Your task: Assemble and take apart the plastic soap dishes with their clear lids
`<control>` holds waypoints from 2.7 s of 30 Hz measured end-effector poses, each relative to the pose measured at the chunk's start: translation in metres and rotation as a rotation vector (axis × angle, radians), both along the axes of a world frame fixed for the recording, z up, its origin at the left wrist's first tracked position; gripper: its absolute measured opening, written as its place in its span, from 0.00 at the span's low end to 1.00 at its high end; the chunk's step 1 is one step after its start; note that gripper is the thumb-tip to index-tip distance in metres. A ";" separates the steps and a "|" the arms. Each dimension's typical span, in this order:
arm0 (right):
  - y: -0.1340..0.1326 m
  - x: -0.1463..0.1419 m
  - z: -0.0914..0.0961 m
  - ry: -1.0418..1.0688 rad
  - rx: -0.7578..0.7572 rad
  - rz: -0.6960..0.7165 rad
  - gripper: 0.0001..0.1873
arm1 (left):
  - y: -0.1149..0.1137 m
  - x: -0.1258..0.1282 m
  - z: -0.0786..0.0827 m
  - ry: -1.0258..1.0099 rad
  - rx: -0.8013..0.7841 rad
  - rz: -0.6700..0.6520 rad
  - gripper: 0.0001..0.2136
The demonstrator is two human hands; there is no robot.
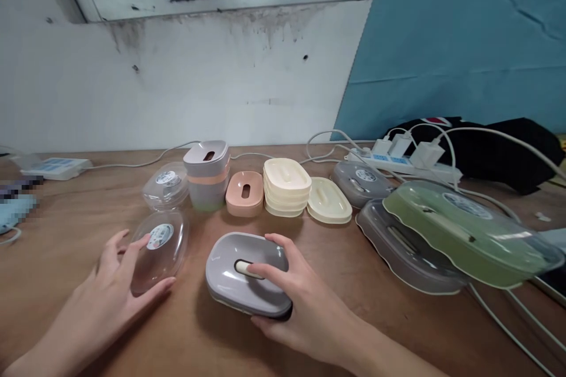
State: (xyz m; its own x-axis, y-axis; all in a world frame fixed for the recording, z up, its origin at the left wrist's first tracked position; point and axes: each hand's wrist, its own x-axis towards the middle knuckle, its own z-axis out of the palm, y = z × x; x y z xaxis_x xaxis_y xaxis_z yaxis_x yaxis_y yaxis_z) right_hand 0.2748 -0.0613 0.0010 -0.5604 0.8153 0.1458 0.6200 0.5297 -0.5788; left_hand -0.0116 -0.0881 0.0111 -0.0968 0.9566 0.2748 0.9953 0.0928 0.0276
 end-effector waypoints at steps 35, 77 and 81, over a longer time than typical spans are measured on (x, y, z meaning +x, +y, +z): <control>0.031 -0.003 0.029 -0.051 0.650 -0.191 0.25 | 0.061 0.093 0.064 0.032 -0.031 -0.383 0.25; 0.104 0.013 0.025 -0.290 0.540 -0.434 0.20 | 0.113 0.107 0.035 0.283 0.021 -0.573 0.09; 0.091 0.009 0.029 -0.256 0.586 -0.481 0.25 | 0.104 0.106 0.040 0.264 0.045 -0.563 0.11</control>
